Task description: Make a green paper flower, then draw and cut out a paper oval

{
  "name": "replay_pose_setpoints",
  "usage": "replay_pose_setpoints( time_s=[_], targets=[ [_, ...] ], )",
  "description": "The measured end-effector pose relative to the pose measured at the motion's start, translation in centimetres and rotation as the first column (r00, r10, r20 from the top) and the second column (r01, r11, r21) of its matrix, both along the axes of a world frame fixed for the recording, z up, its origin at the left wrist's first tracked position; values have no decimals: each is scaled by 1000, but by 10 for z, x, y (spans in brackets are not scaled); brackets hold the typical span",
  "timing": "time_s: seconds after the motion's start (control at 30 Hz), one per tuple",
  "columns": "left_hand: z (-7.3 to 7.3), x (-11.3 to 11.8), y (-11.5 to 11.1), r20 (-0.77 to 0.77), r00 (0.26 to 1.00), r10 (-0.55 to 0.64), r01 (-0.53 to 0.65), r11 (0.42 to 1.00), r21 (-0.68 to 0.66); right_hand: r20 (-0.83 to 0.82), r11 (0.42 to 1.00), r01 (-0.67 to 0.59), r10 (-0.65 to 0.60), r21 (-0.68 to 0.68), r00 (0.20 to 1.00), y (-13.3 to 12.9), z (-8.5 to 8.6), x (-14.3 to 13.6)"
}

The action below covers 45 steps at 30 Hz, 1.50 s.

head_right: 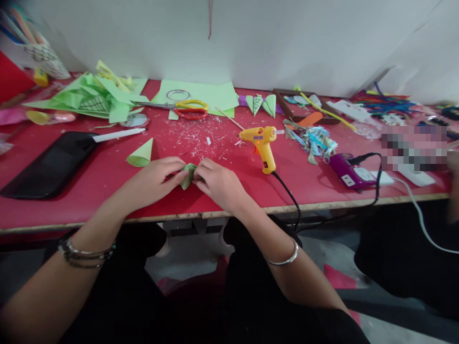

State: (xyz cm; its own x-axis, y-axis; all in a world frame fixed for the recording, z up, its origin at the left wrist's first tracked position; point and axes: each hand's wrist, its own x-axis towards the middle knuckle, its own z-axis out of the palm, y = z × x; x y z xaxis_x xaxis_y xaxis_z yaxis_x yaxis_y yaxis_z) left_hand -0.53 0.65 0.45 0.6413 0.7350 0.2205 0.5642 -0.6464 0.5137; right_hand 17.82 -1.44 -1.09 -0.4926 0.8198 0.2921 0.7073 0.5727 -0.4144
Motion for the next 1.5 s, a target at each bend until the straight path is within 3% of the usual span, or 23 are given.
replay_pose_setpoints(
  time_s=[0.4, 0.67, 0.83, 0.97, 1.1, 1.3, 1.5],
  targets=[
    [1, 2, 0, -9, 1000, 17, -17, 1000, -6, 12, 989, 143, -144, 28, 990, -4, -2, -11],
    [-1, -1, 2, 6, 1000, 13, -13, 1000, -15, -93, 998, 57, -53, 36, 994, -4, -5, -2],
    [1, -1, 1, -14, 1000, 22, -22, 999, -24, -245, 998, 19, -31, -53, 969, -2, -4, 2],
    [1, -2, 1, -49, 999, 14, -15, 1000, -13, -244, 996, -31, 9, -89, 970, 0, -1, 2],
    [-1, -2, 1, -66, 998, 25, -19, 996, 84, -258, 995, -48, 23, -92, 966, 1, 0, 3],
    [2, -1, -1, -87, 996, 23, -25, 999, -21, -268, 994, -44, 15, -102, 963, 1, 1, 2],
    [-1, 3, -3, -72, 997, 5, -7, 1000, -25, -265, 989, -68, 32, -128, 964, 1, 4, 6]
  ],
)
